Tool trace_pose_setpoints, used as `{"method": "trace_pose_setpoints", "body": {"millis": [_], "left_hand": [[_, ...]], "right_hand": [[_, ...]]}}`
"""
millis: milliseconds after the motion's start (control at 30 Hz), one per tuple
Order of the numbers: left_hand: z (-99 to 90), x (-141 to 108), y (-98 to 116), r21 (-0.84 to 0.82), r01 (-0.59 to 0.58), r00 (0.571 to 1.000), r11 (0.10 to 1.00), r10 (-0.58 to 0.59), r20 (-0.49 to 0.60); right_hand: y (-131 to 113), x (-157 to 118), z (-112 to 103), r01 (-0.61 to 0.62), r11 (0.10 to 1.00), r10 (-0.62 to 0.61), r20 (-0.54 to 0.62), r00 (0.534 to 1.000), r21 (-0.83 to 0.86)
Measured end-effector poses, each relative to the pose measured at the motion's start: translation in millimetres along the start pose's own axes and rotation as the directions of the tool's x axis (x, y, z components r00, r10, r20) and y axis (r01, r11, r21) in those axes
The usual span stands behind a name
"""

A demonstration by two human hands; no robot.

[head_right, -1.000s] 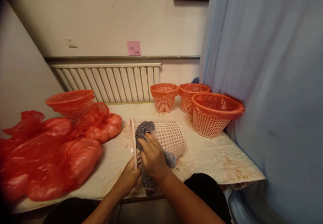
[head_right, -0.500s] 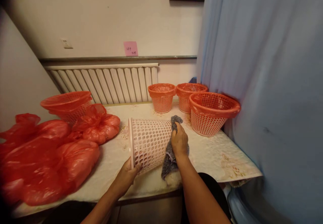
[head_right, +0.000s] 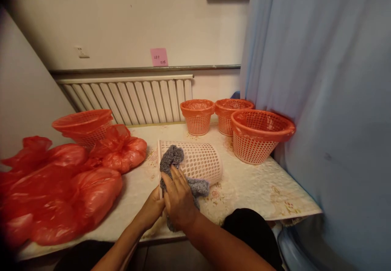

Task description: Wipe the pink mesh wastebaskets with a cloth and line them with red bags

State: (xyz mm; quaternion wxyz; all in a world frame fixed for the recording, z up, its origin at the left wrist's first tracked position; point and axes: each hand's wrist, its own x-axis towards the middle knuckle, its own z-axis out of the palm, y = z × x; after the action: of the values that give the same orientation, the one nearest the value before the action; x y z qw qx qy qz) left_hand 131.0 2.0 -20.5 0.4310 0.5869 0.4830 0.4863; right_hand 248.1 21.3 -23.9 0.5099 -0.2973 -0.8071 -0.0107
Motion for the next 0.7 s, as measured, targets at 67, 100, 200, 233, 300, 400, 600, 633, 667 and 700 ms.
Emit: {"method": "trace_pose_setpoints", "body": {"millis": [67,100,200,233,300,400,600,633,667,700], "left_hand": [[1.2,-6,-8,0.034,-0.023,0.999,0.999,0.021,0.038],[2.4,-11,-13,0.056,-0.035,0.998,0.998,0.031,0.057],[7.0,-27,-27,0.087,-0.079,0.989,0.993,0.067,0.132],[8.4,-32,-31,0.085,-0.092,0.984,0.992,0.077,0.161],[10.0,-40,-35,0.075,-0.104,0.973,0.992,0.086,0.214],[8.5,-40,-32,0.061,-0.095,0.959,0.994,0.075,0.274],[7.0,-12,1,-0.014,-0.056,0.998,0.998,0.056,0.021],[8.5,-9,6,-0.045,-0.070,0.998,0.997,0.070,0.003],[10.1,-6,9,-0.075,-0.080,0.997,0.994,0.080,-0.002],[11.7,-5,11,-0.100,-0.082,0.997,0.992,0.082,-0.002]], "right_hand": [[4,4,-1,-0.018,1.000,0.018,-0.009,1.000,0.002],[6,6,-3,-0.024,1.000,0.024,-0.011,1.000,0.006],[8,13,-10,-0.027,0.999,0.027,-0.015,1.000,0.019],[8,14,-13,-0.022,0.999,0.023,-0.020,1.000,0.023],[8,16,-17,-0.015,1.000,0.016,-0.033,0.999,0.023],[7,14,-19,-0.012,1.000,0.012,-0.031,0.999,0.019],[8,8,-11,0.021,1.000,-0.020,-0.021,1.000,0.009],[8,9,-10,0.020,1.000,-0.020,-0.022,1.000,0.007],[10,10,-10,0.020,1.000,-0.019,-0.025,1.000,0.006],[12,11,-9,0.019,1.000,-0.019,-0.030,0.999,0.004]]}}
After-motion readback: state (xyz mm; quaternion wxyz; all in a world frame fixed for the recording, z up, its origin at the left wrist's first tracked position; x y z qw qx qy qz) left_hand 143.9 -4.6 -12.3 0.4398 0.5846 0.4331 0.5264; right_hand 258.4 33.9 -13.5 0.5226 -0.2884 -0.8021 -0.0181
